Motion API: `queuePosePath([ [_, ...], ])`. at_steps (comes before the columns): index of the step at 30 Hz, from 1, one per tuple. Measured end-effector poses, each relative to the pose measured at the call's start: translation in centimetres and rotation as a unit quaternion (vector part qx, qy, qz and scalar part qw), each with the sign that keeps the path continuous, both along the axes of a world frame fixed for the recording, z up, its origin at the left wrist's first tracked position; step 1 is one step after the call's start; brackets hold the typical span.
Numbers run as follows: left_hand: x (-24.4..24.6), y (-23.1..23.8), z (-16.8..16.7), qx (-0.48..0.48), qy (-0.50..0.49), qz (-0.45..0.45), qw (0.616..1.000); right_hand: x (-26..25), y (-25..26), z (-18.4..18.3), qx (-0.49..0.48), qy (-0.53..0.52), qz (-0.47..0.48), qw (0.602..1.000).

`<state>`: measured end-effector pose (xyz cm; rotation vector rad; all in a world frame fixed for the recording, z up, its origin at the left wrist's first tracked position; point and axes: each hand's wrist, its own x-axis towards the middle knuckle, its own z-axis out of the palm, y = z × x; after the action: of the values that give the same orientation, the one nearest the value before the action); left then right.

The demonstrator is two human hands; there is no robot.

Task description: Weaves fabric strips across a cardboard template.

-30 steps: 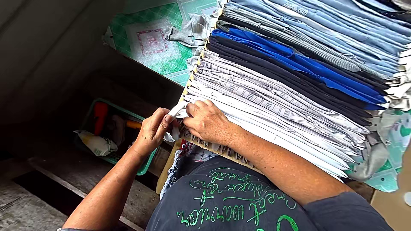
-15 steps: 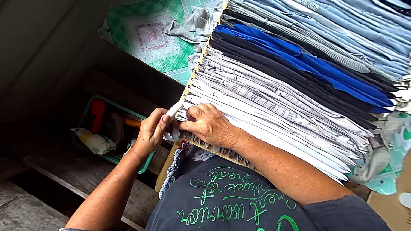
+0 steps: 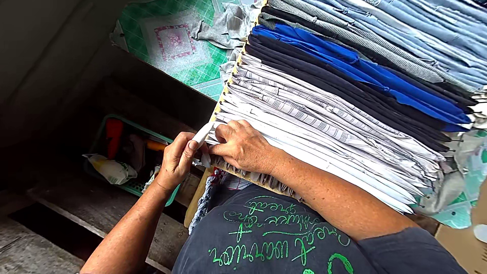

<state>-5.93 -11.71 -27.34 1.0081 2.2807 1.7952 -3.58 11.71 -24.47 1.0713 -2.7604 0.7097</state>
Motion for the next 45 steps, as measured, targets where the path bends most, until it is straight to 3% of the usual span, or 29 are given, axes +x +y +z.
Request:
queuePosePath([
  [10,0.1,0.2,0.4,-0.035,0.003,0.011,0.999,-0.5,-1.6,1.8,0.154,-0.047,-0.037,0.986],
  [20,0.1,0.8,1.8,-0.103,0.058,0.032,0.992,0.4,-0.4,-1.0,-0.011,0.135,-0.05,0.99],
  [25,0.4,2.0,3.4,-0.253,0.182,0.038,0.949,0.7,-0.4,-1.0,-0.002,0.154,-0.063,0.986],
  [32,0.7,1.5,3.3,-0.263,0.187,0.007,0.946,0.6,-0.5,-0.6,0.001,0.147,-0.076,0.986],
  [37,1.2,3.1,3.5,-0.314,0.196,0.06,0.927,0.8,-0.3,-0.4,0.005,0.158,-0.076,0.985],
  [45,1.7,4.2,5.6,-0.441,0.196,0.002,0.876,1.0,-0.2,-0.5,0.008,0.164,-0.081,0.983],
])
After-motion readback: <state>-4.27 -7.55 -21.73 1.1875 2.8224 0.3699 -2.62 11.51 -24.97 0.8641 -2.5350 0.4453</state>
